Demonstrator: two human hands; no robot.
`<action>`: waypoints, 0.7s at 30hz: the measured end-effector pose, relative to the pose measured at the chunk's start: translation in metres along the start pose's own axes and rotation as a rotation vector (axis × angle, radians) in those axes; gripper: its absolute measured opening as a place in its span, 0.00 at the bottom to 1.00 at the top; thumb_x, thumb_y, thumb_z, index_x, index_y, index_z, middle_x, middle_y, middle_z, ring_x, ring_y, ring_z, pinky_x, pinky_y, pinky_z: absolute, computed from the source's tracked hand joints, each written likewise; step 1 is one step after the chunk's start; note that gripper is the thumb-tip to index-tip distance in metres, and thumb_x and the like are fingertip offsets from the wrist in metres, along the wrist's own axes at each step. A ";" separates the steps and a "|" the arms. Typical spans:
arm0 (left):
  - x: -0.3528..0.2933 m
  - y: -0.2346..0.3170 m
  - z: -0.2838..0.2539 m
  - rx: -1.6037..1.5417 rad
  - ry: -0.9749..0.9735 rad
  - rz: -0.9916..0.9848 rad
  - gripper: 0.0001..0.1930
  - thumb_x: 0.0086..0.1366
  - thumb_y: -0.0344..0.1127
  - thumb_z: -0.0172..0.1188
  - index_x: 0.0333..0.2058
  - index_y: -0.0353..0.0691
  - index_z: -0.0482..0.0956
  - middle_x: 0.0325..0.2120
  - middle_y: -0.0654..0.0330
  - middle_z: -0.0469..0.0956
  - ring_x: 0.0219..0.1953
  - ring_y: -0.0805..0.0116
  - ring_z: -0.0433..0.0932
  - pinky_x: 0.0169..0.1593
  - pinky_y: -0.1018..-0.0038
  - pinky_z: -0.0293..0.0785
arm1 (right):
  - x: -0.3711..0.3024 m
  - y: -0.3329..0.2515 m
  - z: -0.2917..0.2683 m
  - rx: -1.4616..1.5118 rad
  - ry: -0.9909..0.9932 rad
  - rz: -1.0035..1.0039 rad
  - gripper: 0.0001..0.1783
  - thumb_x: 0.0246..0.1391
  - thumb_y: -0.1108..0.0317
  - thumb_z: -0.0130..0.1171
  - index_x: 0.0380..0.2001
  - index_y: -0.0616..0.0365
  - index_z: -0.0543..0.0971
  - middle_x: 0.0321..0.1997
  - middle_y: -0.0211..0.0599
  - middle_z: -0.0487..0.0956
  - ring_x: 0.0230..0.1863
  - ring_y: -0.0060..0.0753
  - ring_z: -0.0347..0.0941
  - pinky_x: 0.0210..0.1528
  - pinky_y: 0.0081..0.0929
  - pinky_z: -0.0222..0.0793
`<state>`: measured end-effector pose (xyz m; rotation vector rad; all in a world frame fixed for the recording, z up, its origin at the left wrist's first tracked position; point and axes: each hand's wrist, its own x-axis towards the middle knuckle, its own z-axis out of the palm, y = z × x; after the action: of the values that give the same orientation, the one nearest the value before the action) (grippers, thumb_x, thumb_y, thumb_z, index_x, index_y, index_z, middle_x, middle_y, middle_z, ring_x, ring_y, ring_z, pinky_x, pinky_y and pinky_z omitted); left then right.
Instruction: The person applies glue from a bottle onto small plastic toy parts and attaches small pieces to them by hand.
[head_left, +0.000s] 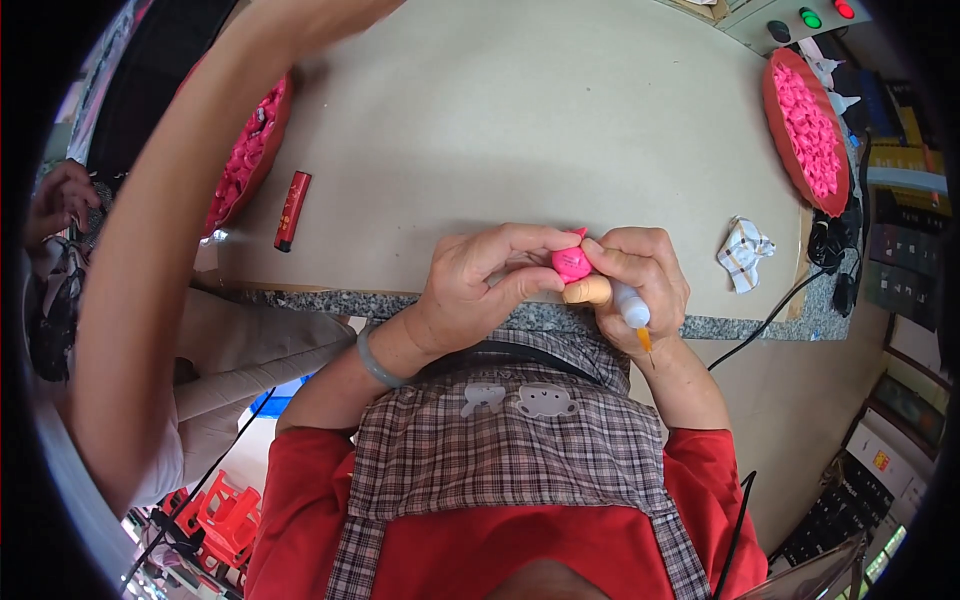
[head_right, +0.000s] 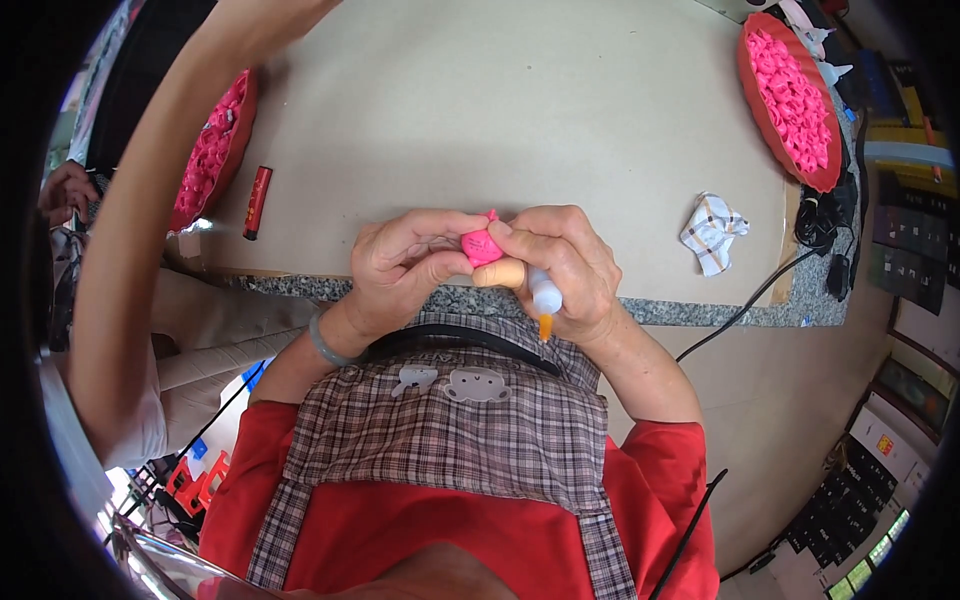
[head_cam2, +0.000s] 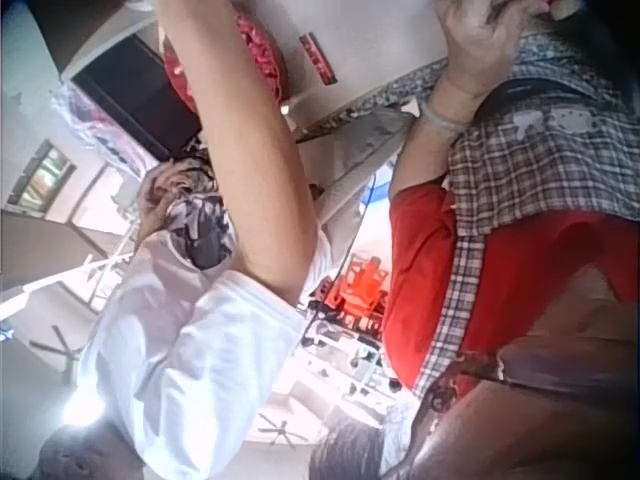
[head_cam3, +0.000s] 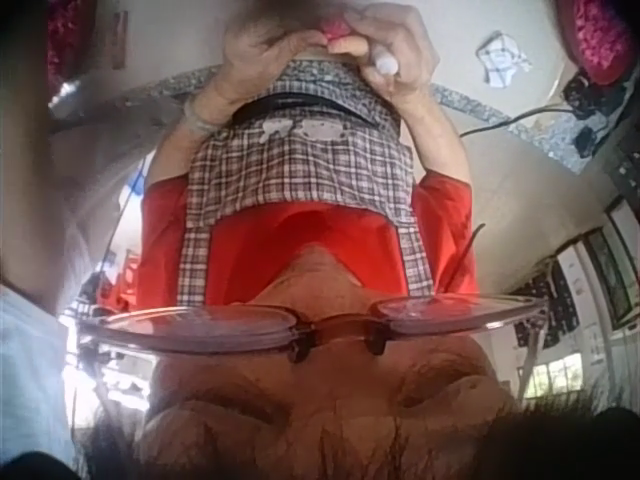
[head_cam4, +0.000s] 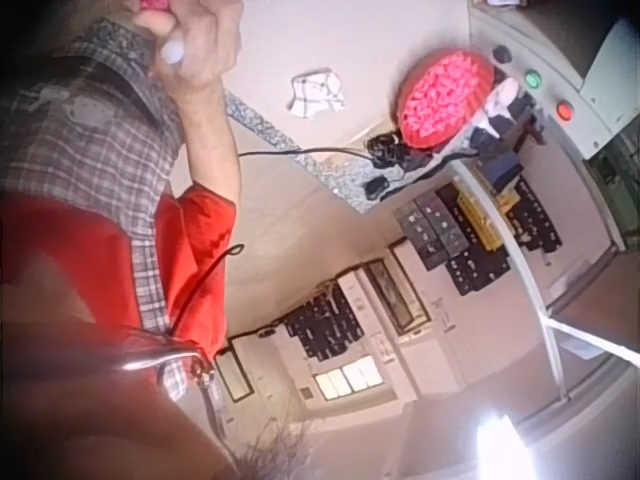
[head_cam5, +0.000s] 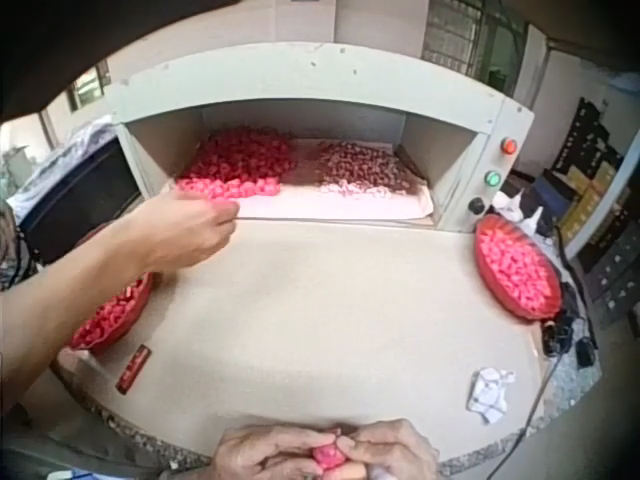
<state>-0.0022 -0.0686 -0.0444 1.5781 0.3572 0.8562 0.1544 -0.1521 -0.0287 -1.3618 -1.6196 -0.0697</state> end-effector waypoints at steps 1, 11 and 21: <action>0.000 0.000 0.000 0.011 -0.004 -0.002 0.14 0.56 0.27 0.64 0.42 0.33 0.77 0.37 0.55 0.82 0.37 0.67 0.83 0.40 0.77 0.81 | 0.000 0.000 0.000 -0.002 -0.001 -0.006 0.20 0.37 0.62 0.72 0.34 0.58 0.80 0.27 0.33 0.76 0.26 0.23 0.75 0.20 0.18 0.72; 0.001 0.004 0.000 -0.005 -0.029 -0.029 0.14 0.57 0.27 0.64 0.42 0.34 0.77 0.38 0.54 0.81 0.38 0.67 0.83 0.41 0.76 0.81 | -0.003 0.000 -0.001 0.005 -0.004 0.001 0.20 0.36 0.62 0.72 0.35 0.57 0.80 0.28 0.32 0.76 0.27 0.24 0.75 0.22 0.18 0.73; 0.001 0.006 -0.002 -0.044 -0.043 -0.042 0.13 0.57 0.25 0.62 0.43 0.32 0.77 0.40 0.53 0.81 0.40 0.66 0.82 0.43 0.75 0.81 | -0.004 0.001 0.000 0.030 0.002 0.025 0.20 0.37 0.59 0.71 0.34 0.56 0.80 0.29 0.32 0.76 0.28 0.24 0.75 0.22 0.17 0.73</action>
<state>-0.0038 -0.0679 -0.0383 1.5410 0.3371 0.7914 0.1547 -0.1548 -0.0320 -1.3582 -1.5961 -0.0321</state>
